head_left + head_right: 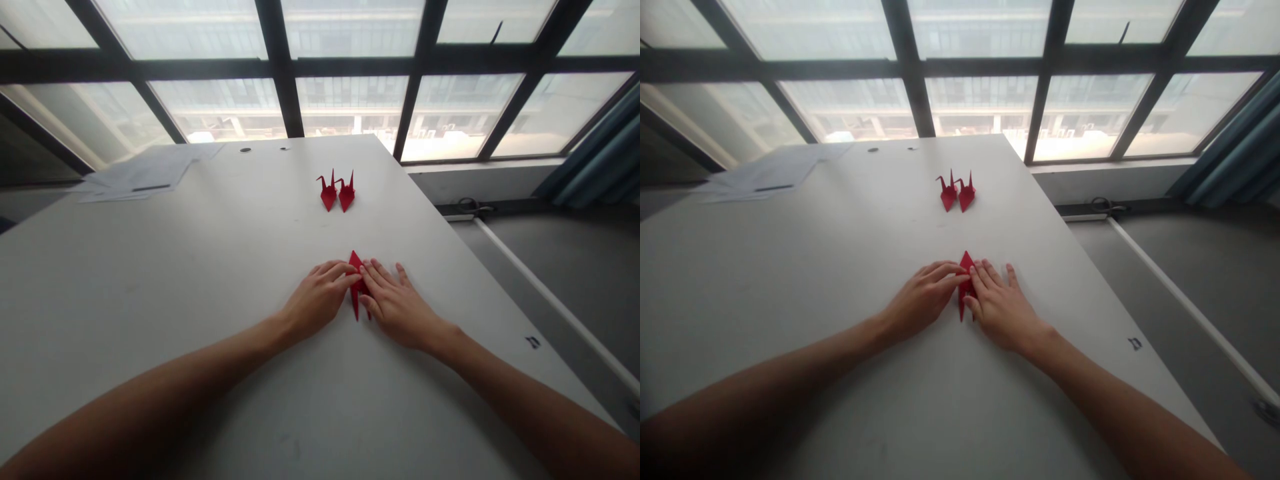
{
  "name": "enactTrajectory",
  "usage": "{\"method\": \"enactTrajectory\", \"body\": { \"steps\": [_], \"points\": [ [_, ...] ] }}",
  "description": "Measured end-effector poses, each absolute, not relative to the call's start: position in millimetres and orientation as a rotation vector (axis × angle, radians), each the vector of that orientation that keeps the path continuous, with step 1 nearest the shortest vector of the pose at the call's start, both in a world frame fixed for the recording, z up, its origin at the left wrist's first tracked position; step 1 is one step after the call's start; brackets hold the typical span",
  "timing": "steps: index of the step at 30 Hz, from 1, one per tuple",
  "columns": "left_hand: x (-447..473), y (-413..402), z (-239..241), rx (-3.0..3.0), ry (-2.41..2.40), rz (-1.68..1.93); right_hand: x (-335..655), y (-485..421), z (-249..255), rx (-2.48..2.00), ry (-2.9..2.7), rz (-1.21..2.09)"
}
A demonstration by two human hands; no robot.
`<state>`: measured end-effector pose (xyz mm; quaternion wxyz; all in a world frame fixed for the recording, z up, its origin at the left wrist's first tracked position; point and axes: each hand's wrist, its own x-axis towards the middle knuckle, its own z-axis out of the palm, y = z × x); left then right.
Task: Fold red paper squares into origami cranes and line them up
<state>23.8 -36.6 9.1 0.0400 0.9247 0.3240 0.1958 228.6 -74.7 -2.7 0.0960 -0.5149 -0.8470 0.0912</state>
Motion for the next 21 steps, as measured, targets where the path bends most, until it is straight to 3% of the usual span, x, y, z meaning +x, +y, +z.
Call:
{"method": "enactTrajectory", "body": {
  "steps": [5, 13, 21],
  "points": [
    [23, -28, 3, 2.72, 0.935, 0.633, 233, -67, -2, -1.496, -2.331, 0.32],
    [25, -35, 9, 2.809, 0.961, 0.577, 237, -61, 7, -1.311, -2.25, 0.035],
    [28, -46, 22, 2.848, 1.038, 0.534, 234, -69, 15, -1.301, -2.369, 0.144]
  ]
}}
